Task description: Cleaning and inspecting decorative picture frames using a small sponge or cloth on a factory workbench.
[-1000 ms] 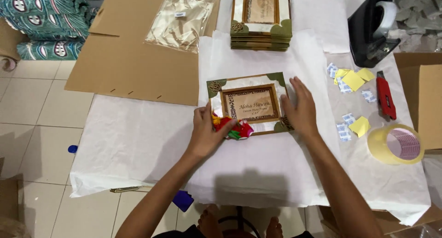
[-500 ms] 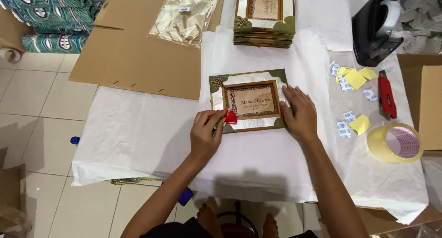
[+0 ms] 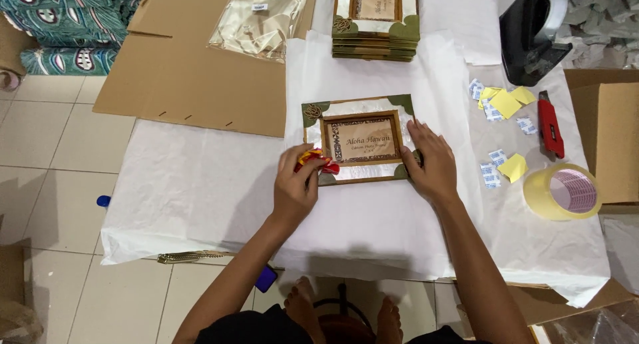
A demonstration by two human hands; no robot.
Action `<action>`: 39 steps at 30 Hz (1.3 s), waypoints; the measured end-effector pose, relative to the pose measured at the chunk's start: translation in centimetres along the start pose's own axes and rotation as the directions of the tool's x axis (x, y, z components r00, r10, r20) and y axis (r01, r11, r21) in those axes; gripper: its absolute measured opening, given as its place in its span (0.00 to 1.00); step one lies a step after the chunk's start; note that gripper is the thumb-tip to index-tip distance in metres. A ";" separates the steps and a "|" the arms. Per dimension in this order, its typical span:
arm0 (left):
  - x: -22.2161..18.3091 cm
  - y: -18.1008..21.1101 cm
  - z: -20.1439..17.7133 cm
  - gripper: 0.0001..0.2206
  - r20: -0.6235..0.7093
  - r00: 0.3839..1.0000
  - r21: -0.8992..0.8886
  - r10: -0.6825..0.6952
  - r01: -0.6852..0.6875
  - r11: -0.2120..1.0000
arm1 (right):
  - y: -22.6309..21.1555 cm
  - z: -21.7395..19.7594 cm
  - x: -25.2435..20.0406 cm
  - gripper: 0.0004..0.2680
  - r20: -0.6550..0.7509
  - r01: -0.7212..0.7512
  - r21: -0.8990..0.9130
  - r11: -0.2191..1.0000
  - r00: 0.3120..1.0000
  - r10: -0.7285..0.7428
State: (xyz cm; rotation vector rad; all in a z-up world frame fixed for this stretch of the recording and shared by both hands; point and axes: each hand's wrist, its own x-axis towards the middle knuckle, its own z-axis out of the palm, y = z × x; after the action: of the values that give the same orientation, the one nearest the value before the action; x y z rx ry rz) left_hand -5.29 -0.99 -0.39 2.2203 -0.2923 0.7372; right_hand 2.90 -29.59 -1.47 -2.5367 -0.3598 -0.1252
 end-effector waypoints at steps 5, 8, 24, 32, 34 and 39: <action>0.1 -0.8 -0.4 0.09 0.060 0.998 0.104 -0.021 0.015 0.994 | 0.2 0.0 0.0 0.22 -0.001 0.008 0.004 1.000 1.000 -0.008; 0.9 -1.2 -0.9 0.09 0.109 0.994 0.108 -0.001 -0.010 0.994 | 0.1 -0.1 -0.1 0.22 0.002 0.011 0.013 1.000 1.000 -0.011; 2.8 0.2 -1.6 0.13 0.342 0.939 0.130 0.033 -0.082 0.988 | 0.7 0.1 0.0 0.21 0.000 0.017 0.026 1.000 1.000 -0.017; -1.1 -3.8 1.6 0.07 0.155 0.988 0.342 0.000 -0.054 0.938 | 0.1 -0.1 -0.1 0.21 -0.007 0.024 0.034 0.999 1.000 -0.023; -1.7 -3.6 2.1 0.07 0.127 0.990 0.387 0.061 -0.106 0.916 | -0.1 -0.3 0.0 0.21 -0.008 0.019 0.041 0.999 1.000 -0.019; -1.0 1.1 0.4 0.14 0.153 0.988 0.350 -0.002 -0.052 0.935 | 0.0 -0.2 -0.1 0.21 -0.010 0.012 0.024 1.000 1.000 -0.012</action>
State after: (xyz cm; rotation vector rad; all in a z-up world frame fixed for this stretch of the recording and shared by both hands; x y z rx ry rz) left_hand -6.41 -2.03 -0.53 2.6263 -0.2797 0.6768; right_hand 2.80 -29.71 -1.35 -2.5094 -0.3711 -0.1369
